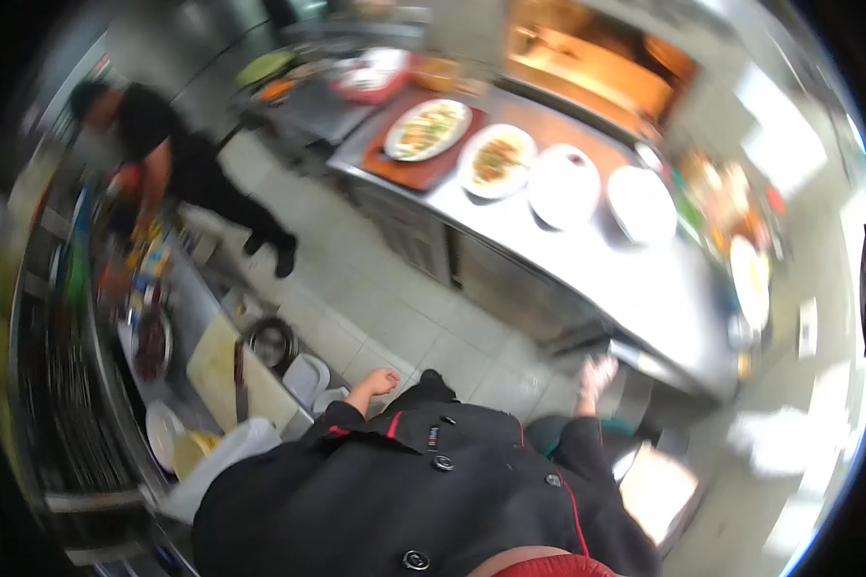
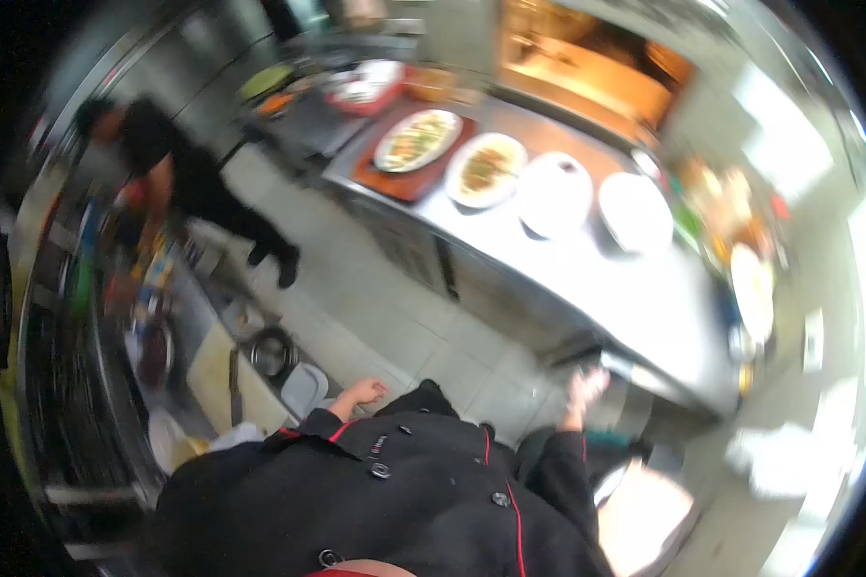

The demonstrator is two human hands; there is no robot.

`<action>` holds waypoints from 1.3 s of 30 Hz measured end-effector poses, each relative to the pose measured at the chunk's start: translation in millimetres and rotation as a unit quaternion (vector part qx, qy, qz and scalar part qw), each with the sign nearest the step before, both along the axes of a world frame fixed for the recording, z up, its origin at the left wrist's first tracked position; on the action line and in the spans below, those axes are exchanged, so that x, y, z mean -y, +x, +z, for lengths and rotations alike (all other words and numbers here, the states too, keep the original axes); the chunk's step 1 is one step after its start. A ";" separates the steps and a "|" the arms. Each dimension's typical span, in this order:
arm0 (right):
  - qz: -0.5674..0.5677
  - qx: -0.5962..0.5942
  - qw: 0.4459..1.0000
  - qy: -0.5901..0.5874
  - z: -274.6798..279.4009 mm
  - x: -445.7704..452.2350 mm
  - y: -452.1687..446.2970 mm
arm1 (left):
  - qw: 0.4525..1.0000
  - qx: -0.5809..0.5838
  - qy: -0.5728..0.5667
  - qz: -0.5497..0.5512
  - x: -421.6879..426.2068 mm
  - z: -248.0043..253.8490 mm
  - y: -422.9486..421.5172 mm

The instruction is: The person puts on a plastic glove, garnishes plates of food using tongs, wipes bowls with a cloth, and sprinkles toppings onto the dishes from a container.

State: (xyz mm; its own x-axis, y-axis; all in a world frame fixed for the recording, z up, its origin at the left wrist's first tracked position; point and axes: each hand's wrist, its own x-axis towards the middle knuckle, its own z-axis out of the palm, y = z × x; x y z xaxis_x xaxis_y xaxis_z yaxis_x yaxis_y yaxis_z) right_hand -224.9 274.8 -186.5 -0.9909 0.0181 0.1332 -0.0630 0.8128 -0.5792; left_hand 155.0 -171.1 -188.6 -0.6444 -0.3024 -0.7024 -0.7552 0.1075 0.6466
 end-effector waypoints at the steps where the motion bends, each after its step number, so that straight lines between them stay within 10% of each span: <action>1: 0.008 -0.011 0.998 0.058 7.6 1.0 -12.9 | 0.999 -0.018 -0.046 -0.018 4.4 -5.4 -3.9; 4: 0.079 -0.019 0.988 0.130 -4.6 -5.4 -65.5 | 0.988 -0.037 -0.144 -0.044 26.6 -3.3 -8.8; 5: 0.122 -0.087 0.907 0.393 -7.9 -0.4 -66.1 | 0.983 -0.037 -0.169 -0.053 32.1 3.5 -11.1; 6: 0.079 -0.036 0.967 0.238 -29.5 -3.0 -73.2 | 0.981 -0.026 -0.183 -0.051 32.7 37.1 -12.8; 8: 0.277 0.002 0.861 0.427 -32.1 14.2 -78.7 | 0.977 -0.012 -0.201 -0.066 45.8 16.1 -12.8; 9: 0.321 -0.115 0.910 0.237 -50.5 13.8 -65.3 | 0.977 0.001 -0.204 -0.070 45.2 3.5 -1.0; 10: 0.333 -0.213 0.872 0.287 -81.7 24.2 -60.5 | 0.978 -0.006 -0.198 -0.061 43.0 0.3 9.8; 12: 0.326 -0.104 0.903 0.259 -189.6 36.5 -74.1 | 0.980 -0.025 -0.194 -0.043 58.9 -0.7 16.8; 15: 0.542 -0.134 0.749 0.356 -117.1 180.7 -43.8 | 0.988 0.008 -0.058 0.145 72.4 21.2 32.1; 20: 0.684 -0.027 0.714 0.147 66.5 448.9 25.4 | 0.956 0.036 -0.028 0.289 95.1 17.2 49.7; 26: 0.836 -0.184 0.517 0.012 93.7 660.9 25.5 | 0.952 0.120 -0.100 0.264 133.7 -10.7 60.4; 30: 0.880 -0.061 0.471 -0.005 126.2 765.7 33.7 | 0.880 0.156 -0.071 0.443 199.4 26.0 36.2; 37: 0.911 0.091 0.402 0.033 152.7 888.9 69.0 | 0.775 0.012 -0.361 0.519 288.9 16.5 12.9; 39: 0.906 0.117 0.407 -0.007 144.2 923.2 83.9 | 0.805 0.024 -0.190 0.562 309.0 29.8 12.2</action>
